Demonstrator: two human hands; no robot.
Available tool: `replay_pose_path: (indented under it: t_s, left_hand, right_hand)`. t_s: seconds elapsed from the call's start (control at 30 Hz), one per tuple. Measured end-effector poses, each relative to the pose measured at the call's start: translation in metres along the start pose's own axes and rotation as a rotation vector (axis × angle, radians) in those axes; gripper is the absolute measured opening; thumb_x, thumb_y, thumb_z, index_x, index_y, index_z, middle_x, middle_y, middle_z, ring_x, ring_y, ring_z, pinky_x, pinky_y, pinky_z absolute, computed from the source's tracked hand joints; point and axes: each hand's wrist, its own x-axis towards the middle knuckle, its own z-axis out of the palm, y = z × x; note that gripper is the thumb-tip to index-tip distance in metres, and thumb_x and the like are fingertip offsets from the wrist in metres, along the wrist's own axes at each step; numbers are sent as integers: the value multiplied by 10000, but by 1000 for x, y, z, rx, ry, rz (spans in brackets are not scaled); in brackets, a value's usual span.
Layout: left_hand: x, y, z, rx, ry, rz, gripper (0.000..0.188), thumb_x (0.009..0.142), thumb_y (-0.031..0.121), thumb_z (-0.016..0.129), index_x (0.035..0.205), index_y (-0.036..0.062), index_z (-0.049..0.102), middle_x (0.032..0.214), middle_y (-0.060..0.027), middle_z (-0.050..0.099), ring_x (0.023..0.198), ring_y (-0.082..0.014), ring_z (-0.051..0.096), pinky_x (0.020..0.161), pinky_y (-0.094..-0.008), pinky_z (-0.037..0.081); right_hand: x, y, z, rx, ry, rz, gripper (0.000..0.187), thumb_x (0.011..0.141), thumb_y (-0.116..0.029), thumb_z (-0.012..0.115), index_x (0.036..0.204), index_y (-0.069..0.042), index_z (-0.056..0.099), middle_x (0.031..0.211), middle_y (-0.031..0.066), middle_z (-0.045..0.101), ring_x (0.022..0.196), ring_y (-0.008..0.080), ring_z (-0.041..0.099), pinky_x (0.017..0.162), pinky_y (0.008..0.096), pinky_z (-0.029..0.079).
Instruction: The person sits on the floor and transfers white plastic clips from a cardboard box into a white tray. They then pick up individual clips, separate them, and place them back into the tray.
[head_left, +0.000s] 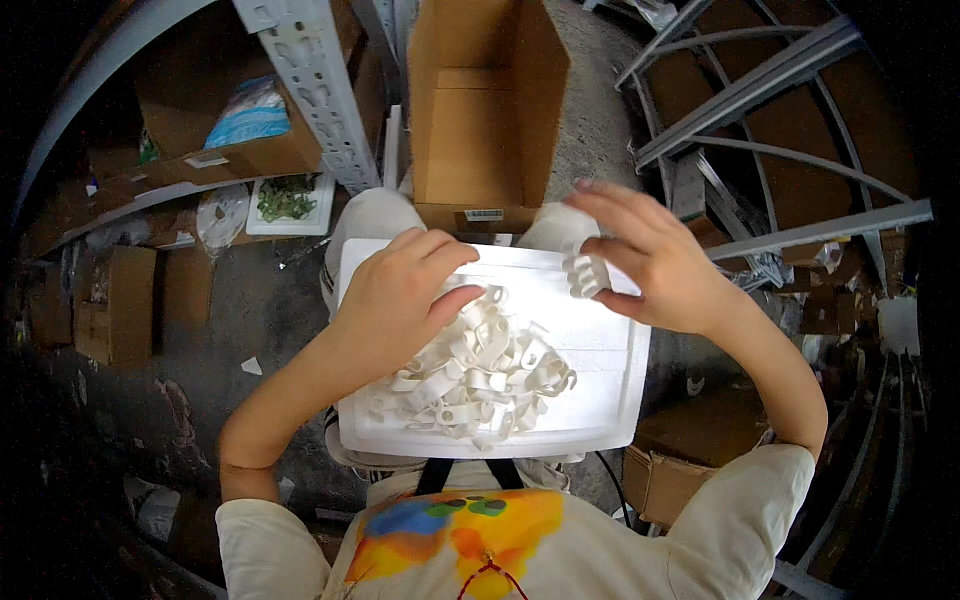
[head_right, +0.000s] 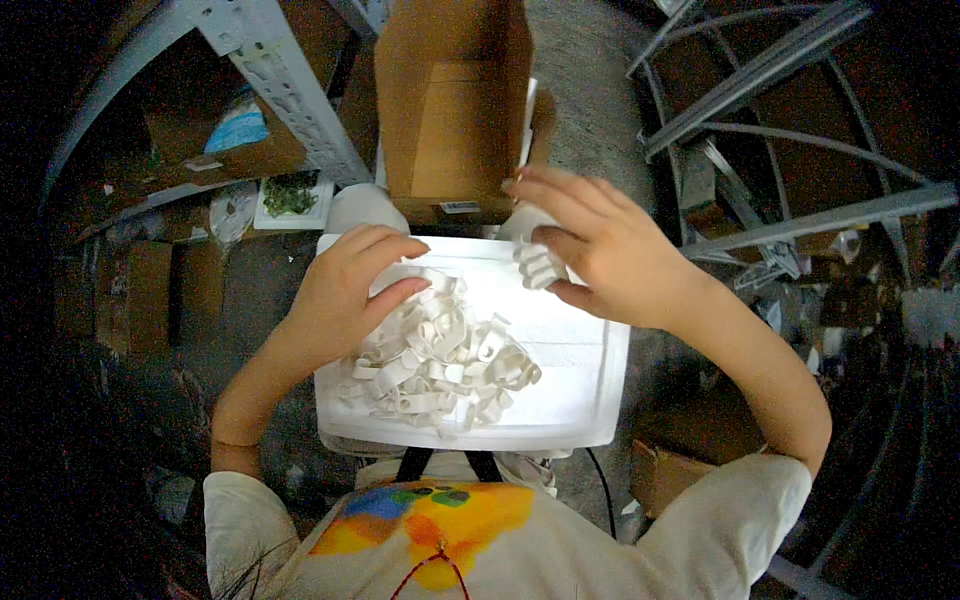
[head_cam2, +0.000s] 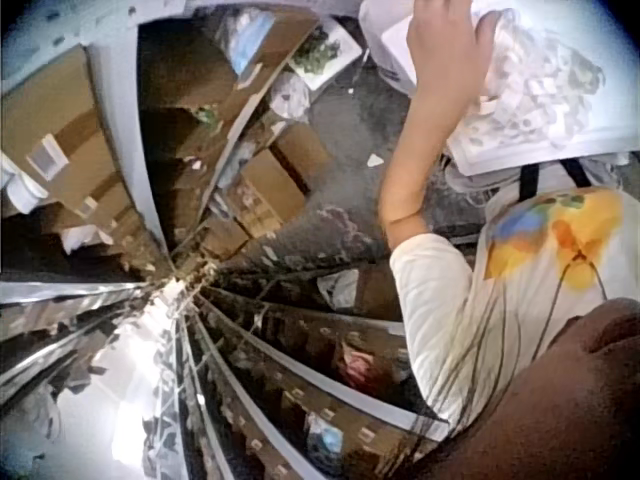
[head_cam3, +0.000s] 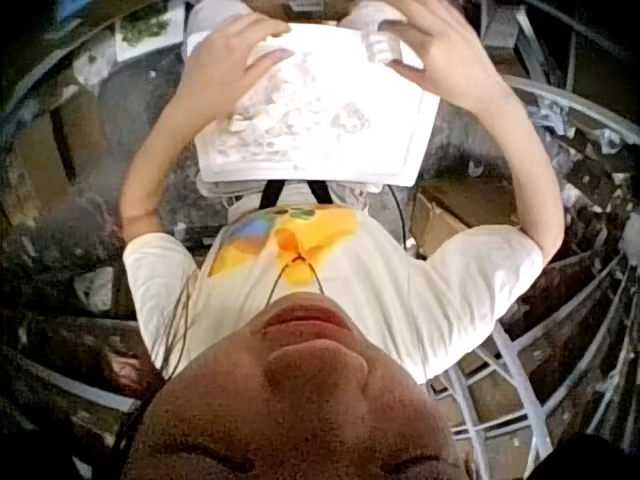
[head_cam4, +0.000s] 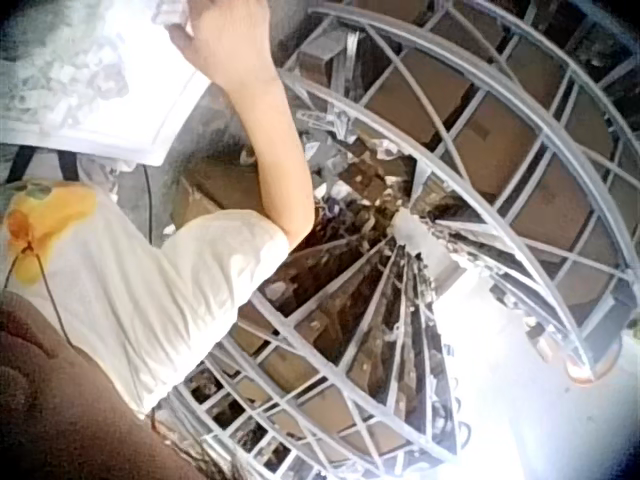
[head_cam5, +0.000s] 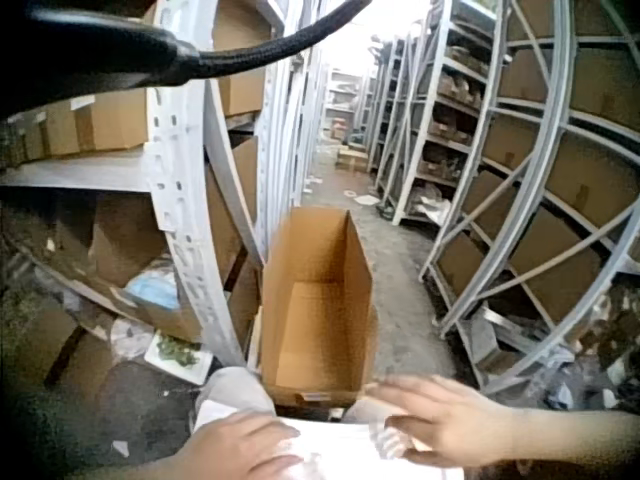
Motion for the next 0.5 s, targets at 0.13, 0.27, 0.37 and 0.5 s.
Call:
replay_pose_path:
  t_s: [0.13, 0.27, 0.37, 0.5]
  left_hand:
    - [4, -11, -8, -21, 128, -57, 214, 717, 129, 623, 888, 14, 565, 852, -108, 571, 775, -236, 549, 684, -304, 430]
    - [0, -21, -20, -48, 196, -133, 201, 723, 100, 611, 894, 4, 568, 830, -97, 577, 743, -203, 553, 671, -289, 428]
    - [-8, -24, -25, -55, 211, -159, 200, 720, 99, 613, 892, 7, 571, 823, -93, 579, 740, -201, 550, 670, -286, 426]
    - [-18, -23, -30, -123, 179, -199, 196, 723, 138, 613, 871, 16, 573, 812, -94, 571, 740, -227, 545, 662, -316, 424]
  right_hand:
    - [41, 1, -7, -38, 196, 13, 366, 494, -104, 690, 821, 10, 573, 1168, 136, 423, 1134, 294, 371, 872, 382, 372]
    - [92, 15, 8, -115, 325, 44, 370, 498, -127, 700, 825, 11, 596, 1047, 121, 473, 1013, 273, 438, 832, 338, 407]
    - [126, 42, 37, -197, 216, 158, 330, 526, -149, 695, 808, -5, 606, 965, 103, 482, 960, 261, 450, 799, 330, 425]
    - [156, 79, 81, -256, 6, 213, 296, 532, -207, 696, 761, -34, 625, 881, 95, 480, 902, 254, 459, 750, 332, 446]
